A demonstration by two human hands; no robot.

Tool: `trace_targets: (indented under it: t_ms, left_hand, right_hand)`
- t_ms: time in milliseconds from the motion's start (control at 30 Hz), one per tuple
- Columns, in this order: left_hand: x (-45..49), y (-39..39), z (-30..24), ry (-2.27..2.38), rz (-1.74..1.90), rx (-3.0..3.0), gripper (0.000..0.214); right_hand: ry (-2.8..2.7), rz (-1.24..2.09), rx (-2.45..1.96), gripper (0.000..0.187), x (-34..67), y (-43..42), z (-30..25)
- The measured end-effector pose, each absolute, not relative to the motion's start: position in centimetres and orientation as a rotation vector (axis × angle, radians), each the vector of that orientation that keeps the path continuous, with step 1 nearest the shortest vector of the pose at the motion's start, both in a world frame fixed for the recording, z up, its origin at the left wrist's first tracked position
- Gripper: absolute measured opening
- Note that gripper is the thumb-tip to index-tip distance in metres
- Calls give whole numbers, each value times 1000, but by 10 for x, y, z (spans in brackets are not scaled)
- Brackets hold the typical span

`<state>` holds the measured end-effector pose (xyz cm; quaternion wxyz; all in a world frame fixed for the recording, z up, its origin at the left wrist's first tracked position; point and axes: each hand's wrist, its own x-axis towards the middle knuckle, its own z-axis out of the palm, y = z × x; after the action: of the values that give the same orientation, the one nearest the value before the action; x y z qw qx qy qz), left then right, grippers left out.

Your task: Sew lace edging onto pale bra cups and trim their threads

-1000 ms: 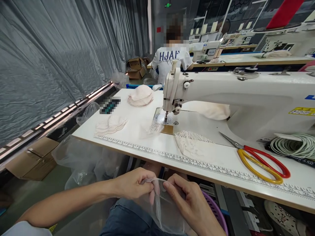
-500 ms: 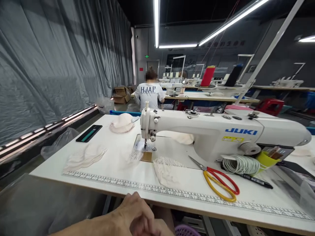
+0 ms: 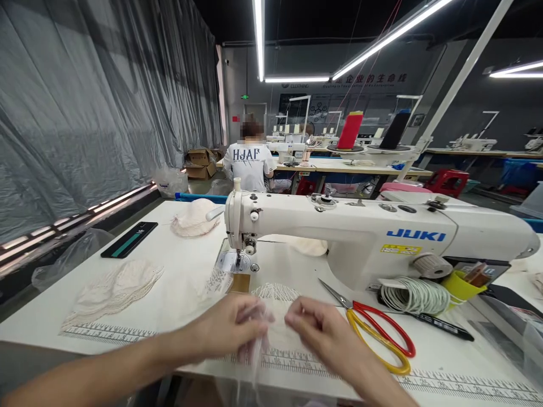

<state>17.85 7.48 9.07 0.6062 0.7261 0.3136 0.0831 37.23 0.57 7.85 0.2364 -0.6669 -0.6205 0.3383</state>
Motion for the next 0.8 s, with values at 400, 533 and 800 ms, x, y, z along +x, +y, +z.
trace_targets:
  t_ms: [400, 533, 800]
  left_hand:
    - [201, 134, 64, 869, -43, 2402, 44]
    - [198, 127, 68, 858, -87, 2541, 33]
    - [139, 112, 77, 882, 294, 2744, 31]
  right_hand:
    - [-1971, 268, -2074, 13, 417, 77, 43]
    - [-1973, -1, -2099, 13, 415, 69, 49]
    - [-2282, -570, -1256, 40, 389, 24, -9]
